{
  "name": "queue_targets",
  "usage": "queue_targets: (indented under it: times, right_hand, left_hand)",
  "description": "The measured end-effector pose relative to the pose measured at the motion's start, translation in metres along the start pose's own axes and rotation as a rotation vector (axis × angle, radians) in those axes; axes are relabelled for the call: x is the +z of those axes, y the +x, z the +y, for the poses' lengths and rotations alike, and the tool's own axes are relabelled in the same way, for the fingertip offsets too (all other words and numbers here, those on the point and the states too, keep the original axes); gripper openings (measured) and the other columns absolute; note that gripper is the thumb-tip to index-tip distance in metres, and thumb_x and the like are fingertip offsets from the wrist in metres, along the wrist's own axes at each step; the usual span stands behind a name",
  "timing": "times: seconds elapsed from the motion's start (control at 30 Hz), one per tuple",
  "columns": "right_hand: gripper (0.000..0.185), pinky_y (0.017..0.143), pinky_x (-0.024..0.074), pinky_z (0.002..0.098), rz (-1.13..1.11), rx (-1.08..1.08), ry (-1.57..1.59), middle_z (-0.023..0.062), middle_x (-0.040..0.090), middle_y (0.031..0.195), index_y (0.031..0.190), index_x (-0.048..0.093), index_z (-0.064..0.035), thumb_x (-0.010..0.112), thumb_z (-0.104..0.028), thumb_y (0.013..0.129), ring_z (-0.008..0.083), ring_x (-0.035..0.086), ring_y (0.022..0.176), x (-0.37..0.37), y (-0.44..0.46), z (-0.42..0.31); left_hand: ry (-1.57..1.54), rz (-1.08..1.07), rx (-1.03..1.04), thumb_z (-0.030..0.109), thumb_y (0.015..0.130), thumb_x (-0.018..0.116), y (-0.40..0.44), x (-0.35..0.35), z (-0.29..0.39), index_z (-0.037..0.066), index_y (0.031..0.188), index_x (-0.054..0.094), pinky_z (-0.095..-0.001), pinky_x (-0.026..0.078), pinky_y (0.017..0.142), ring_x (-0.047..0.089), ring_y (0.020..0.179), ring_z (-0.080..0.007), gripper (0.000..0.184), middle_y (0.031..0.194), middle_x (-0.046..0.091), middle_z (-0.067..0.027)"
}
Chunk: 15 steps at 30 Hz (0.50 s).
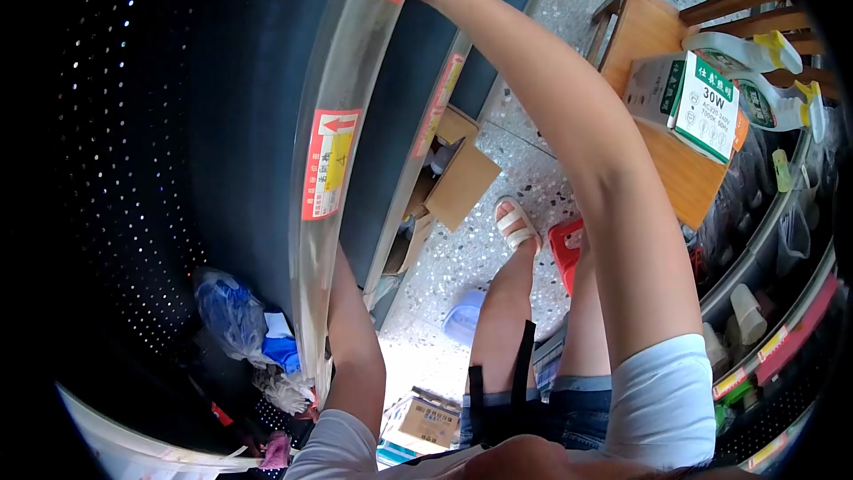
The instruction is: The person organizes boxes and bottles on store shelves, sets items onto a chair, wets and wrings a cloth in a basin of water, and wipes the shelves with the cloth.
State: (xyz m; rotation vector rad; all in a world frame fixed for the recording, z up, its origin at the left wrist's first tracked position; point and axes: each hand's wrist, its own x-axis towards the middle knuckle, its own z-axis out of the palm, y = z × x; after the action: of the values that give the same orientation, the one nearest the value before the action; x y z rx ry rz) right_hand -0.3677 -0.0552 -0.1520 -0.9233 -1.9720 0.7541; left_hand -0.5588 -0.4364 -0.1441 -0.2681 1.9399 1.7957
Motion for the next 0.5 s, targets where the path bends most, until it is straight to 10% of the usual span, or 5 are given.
queue_targets:
  times: [0.47, 0.5]
  right_hand:
    - [0.055, 0.104, 0.0439, 0.0387, -0.276, 0.121, -0.005, 0.0126, 0.053, 0.137, 0.136, 0.049, -0.0095, 0.065, -0.032, 0.089, 0.0307, 0.050, 0.126, 0.033, 0.008, -0.015]
    - [0.047, 0.103, 0.0444, 0.0378, -0.010, -0.134, -0.121, 0.0085, 0.055, 0.137, 0.136, 0.053, -0.0156, 0.058, -0.037, 0.094, 0.0268, 0.052, 0.125, 0.085, 0.017, 0.019]
  left_hand:
    - [-0.052, -0.044, -0.051, 0.024, 0.088, 0.073, -0.012, -0.006, 0.006, 0.004, 0.137, 0.047, -0.0438, 0.041, 0.108, 0.048, 0.130, -0.0261, 0.059, 0.141, 0.050, -0.0113]
    - [-0.069, -0.041, -0.058, 0.024, 0.088, 0.073, -0.014, -0.006, 0.004, 0.004, 0.137, 0.048, -0.0439, 0.041, 0.108, 0.048, 0.130, -0.0261, 0.059, 0.140, 0.050, -0.0112]
